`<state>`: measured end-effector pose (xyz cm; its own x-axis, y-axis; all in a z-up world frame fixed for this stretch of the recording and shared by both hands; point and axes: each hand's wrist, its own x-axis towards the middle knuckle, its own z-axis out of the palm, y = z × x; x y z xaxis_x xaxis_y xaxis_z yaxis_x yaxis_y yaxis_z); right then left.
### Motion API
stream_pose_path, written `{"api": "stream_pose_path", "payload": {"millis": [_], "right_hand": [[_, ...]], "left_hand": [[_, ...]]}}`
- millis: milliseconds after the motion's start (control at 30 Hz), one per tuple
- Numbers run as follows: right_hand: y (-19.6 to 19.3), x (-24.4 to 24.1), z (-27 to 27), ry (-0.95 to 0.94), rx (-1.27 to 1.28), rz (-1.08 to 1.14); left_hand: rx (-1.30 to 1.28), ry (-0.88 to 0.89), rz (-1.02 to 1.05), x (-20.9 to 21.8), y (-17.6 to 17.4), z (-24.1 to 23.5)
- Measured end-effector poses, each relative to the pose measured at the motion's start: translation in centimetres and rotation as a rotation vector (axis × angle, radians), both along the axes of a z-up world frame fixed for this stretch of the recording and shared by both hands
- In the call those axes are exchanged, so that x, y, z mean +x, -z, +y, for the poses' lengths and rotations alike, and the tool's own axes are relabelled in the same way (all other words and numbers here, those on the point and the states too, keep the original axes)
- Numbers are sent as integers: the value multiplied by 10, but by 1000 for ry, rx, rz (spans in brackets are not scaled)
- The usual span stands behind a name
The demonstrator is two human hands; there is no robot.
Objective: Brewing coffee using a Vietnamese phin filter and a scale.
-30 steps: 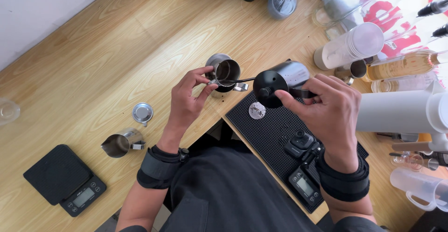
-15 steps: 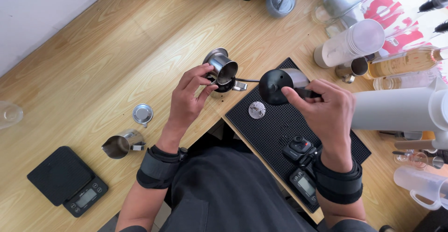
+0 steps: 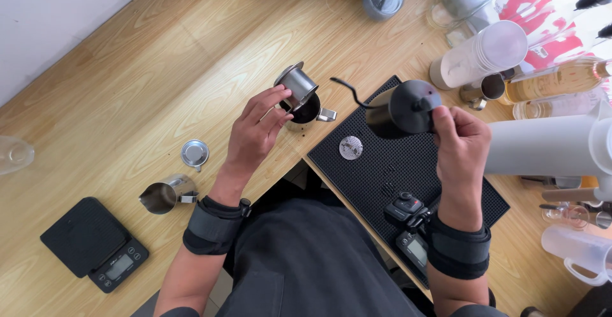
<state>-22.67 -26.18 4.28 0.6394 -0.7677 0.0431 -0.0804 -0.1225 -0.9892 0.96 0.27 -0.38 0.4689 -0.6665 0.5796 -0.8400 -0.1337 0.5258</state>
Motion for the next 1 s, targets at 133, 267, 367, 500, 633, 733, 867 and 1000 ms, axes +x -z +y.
{"api": "stream_pose_path", "payload": {"millis": [133,267,367,500,633,733,867,1000], "right_hand": [[4,-5,-5,74,5,-58],[8,-12,-10,101,16,-154],[9,-15,-12,90,21,-201],[10,-18,-13,68,21,-244],[12,-19,-14,64,29,-271],[15,-18,-17,67,43,-294],[18,-18,-16,84,46,-263],[15,-13,-14,98,50,-233]], "left_hand": [[27,53,-78,2,1,3],[120,55,-254,1,6,8],[104,63,-296,2,2,8],[97,42,-372,0,-7,9],[37,27,-380,-5,-16,11],[11,9,-408,-6,-12,10],[11,-23,-184,-11,-2,5],[-157,-119,95,-14,7,4]]}}
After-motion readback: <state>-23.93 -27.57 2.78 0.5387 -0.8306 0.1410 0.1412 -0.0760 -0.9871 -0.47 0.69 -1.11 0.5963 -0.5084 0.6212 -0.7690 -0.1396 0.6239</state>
